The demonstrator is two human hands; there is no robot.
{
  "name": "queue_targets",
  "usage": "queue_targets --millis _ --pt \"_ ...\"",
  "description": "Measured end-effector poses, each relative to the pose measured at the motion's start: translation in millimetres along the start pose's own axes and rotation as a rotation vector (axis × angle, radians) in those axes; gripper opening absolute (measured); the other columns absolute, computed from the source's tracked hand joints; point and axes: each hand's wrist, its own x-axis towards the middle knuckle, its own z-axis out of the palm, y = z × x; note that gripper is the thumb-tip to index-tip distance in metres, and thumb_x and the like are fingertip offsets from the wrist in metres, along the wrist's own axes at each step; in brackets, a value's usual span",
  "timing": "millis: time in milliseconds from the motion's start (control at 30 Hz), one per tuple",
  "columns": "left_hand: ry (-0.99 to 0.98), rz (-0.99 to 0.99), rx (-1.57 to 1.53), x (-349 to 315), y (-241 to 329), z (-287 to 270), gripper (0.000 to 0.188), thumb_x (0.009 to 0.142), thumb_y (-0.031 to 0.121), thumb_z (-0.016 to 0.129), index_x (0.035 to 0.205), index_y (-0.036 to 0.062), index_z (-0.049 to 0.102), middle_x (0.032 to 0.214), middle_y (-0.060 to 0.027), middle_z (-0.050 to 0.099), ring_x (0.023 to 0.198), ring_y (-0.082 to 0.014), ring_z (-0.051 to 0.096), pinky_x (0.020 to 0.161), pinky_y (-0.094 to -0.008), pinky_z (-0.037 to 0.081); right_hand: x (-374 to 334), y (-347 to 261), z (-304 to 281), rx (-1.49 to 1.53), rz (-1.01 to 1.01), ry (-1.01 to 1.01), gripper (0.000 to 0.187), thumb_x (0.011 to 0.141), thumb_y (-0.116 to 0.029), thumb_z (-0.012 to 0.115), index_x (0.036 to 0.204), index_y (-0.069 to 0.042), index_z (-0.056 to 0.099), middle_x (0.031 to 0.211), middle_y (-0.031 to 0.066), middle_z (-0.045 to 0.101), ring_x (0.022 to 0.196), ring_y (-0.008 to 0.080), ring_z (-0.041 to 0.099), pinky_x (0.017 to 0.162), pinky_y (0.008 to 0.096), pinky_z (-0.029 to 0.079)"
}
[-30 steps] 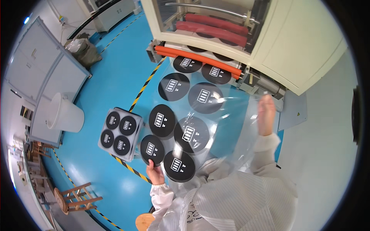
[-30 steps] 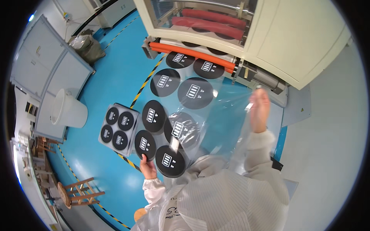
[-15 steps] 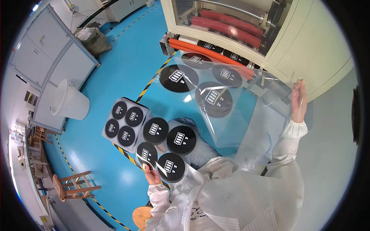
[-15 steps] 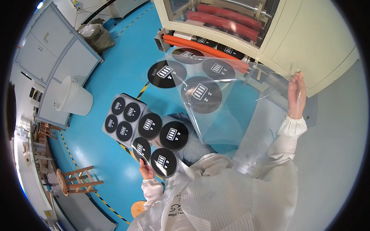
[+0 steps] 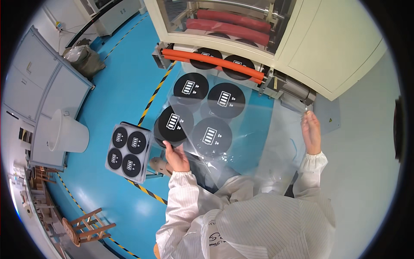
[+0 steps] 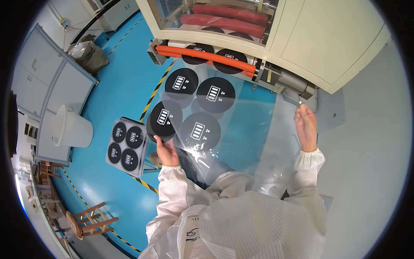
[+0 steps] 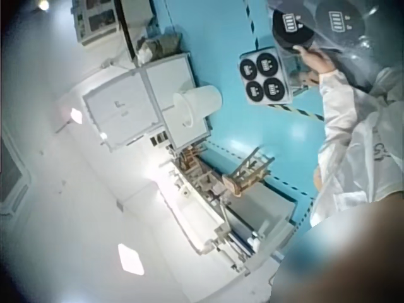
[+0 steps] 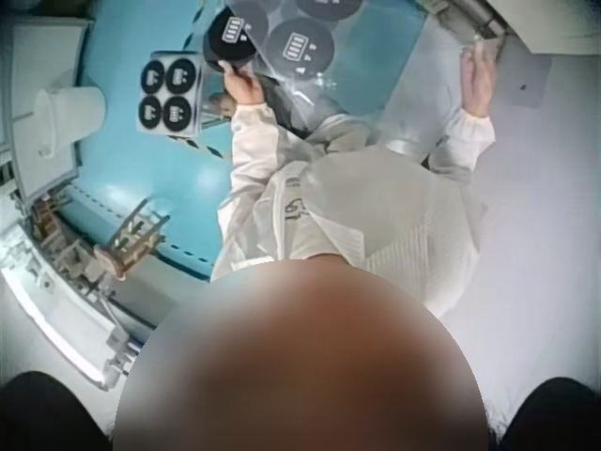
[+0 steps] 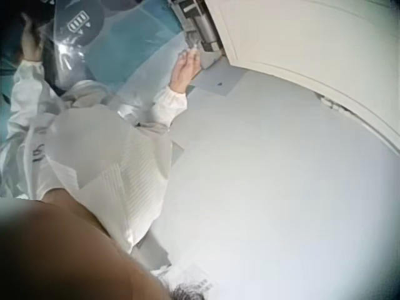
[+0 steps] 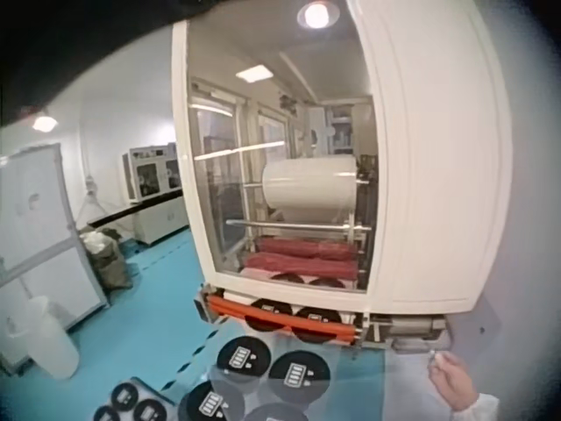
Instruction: Applying battery icon labels onto a transparent plastic sheet using a small pick tool.
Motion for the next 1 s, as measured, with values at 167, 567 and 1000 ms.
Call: queue_targets --millis 167,567,1000 --pt "0.125 0.088 0.098 -20 3 14 0.036 0.091 0.042 0.054 0.091 0.0061 0.054 0.077 0.0052 0.052 0.06 -0.003 0.044 0.049 -0.0176 0.033 -4 -9 -3 -0.5 0.125 0.079 0.017 0.092 -0.01 0.053 0.101 0.002 0.06 0.085 0.0039 0.06 0.06 0.0061 0.049 0.054 0.018 0.042" --pt "0.044 0.138 0.23 -35 17 -15 0.035 0.093 0.035 0.053 0.097 -0.0002 0.056 0.09 -0.0028 0.06 0.079 -0.0112 0.056 0.073 -0.0271 0.044 94 106 196 -1.076 -0.418 -0.498 0.031 0.087 -0.004 0.054 0.118 -0.009 0.057 0.079 0.0113 0.066 0.052 0.0149 0.055 0.053 0.0269 0.046" --pt "0.236 0.157 0.243 -41 42 -7 0.019 0.088 0.015 0.062 0.074 0.0072 0.052 0.075 0.0018 0.055 0.068 -0.0053 0.047 0.065 -0.0219 0.038 150 237 282 -1.153 -0.708 -0.768 0.018 0.084 -0.009 0.056 0.101 -0.007 0.062 0.081 0.0118 0.065 0.07 0.0299 0.062 0.061 0.0375 0.051"
